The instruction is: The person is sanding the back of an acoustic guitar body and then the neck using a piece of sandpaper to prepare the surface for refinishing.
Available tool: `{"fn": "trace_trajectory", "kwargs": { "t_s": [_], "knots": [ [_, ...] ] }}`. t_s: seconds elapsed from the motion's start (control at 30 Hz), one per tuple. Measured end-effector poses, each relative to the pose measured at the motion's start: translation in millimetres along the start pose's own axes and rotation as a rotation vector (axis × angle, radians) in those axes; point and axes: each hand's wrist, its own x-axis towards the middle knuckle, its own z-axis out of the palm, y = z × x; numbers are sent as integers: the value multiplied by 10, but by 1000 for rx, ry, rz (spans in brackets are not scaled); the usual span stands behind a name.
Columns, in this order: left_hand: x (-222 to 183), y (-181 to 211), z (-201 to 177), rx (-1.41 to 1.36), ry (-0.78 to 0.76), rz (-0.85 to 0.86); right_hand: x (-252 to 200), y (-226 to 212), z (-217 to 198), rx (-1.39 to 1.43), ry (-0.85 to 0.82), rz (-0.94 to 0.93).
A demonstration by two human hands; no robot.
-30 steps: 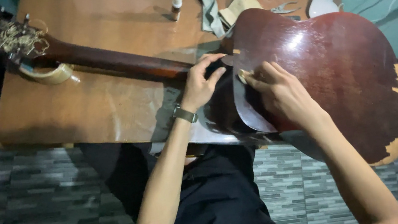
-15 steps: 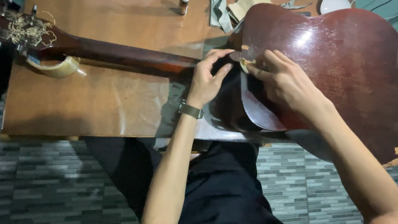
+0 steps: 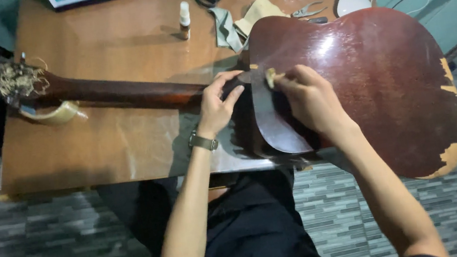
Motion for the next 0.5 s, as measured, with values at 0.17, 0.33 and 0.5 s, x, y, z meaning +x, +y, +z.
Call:
{"fn": "trace_trajectory", "kwargs": {
  "t_s": [0.17,0.33,0.5],
  "knots": [
    [11,58,3,-7,19,7,243,-85,60,176,-6,63],
    [21,-29,26,25,36,3,630,-223,301,250,-13,-62],
    [24,62,14,-1,26,20,614,-318,173,223,-42,-116]
  ]
}}
